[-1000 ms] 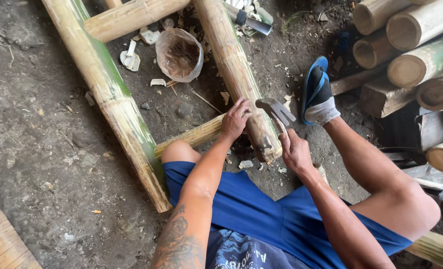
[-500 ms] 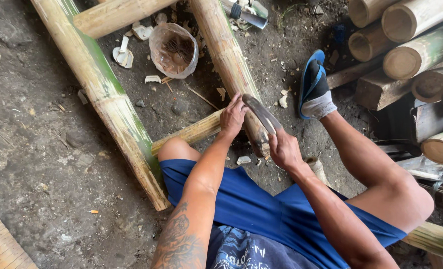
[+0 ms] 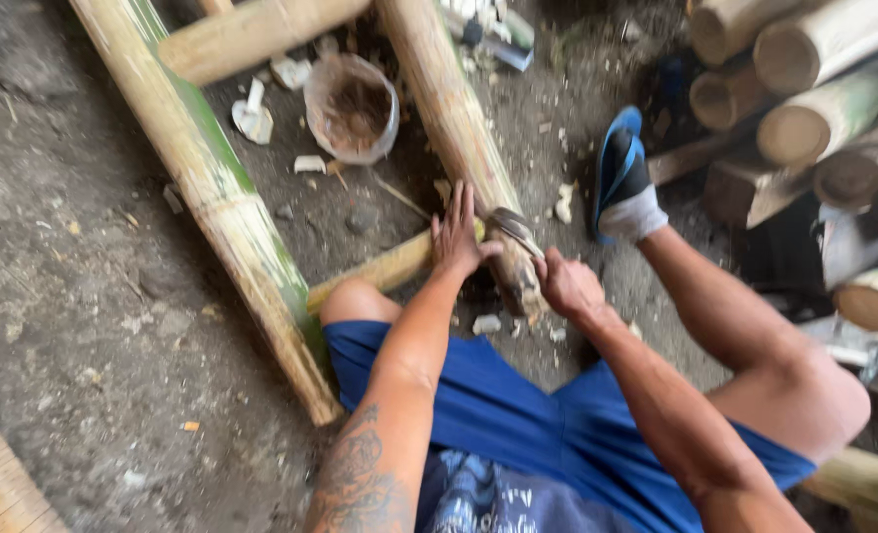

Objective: The person assembles a bamboo ladder by hammering nails into joints to secure crossbars. They then measure and mark a bamboo pole with a tape measure and pencil.

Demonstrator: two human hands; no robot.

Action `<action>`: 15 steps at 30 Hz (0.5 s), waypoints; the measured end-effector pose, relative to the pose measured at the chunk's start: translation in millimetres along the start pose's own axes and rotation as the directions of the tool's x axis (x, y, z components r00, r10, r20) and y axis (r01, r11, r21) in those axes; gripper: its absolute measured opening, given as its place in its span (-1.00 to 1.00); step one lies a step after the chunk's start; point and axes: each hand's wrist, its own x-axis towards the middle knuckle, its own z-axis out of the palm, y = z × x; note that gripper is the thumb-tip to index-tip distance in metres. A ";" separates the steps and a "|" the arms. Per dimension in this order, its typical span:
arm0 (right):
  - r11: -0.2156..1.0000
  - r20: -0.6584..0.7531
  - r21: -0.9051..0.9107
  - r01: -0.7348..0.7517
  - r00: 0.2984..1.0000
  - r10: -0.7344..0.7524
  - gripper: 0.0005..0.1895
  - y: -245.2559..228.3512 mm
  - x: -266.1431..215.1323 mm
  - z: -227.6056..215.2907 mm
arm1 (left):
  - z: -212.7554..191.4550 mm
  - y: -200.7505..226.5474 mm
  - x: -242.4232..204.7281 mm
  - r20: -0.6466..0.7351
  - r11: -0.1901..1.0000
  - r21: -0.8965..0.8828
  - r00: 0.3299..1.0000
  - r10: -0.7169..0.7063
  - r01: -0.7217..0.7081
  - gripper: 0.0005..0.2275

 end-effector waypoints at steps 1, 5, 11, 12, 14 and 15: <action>0.969 0.115 -0.084 -0.234 0.963 0.242 -0.71 -1.0 -0.5 2.6 | -1.3 -1.9 -1.0 0.043 0.999 -0.023 0.999 -0.022 0.023 0.28; 0.976 -0.110 0.194 0.099 0.991 -0.078 -0.77 13.7 -10.4 1.7 | -1.3 -12.2 -1.2 0.068 0.999 -0.032 0.997 0.033 -0.030 0.27; 0.999 0.085 0.047 0.027 0.996 -0.031 -0.76 44.4 -16.2 30.4 | 8.1 -31.3 -4.8 0.146 0.992 0.123 0.989 -0.015 -0.003 0.30; 0.996 0.065 0.030 -0.087 0.994 0.085 -0.80 46.0 -23.3 36.5 | 15.7 -29.3 -14.5 0.251 0.993 0.108 0.966 -0.065 0.039 0.31; 0.995 -0.101 0.074 -0.060 0.993 0.068 -0.84 46.8 34.9 34.1 | -8.7 -31.1 35.4 0.335 0.988 0.121 0.933 -0.134 0.099 0.31; 0.992 -0.138 0.126 -0.011 0.990 0.028 -0.88 43.3 20.7 35.1 | -2.7 -31.0 22.2 0.327 0.988 0.127 0.936 -0.127 0.090 0.30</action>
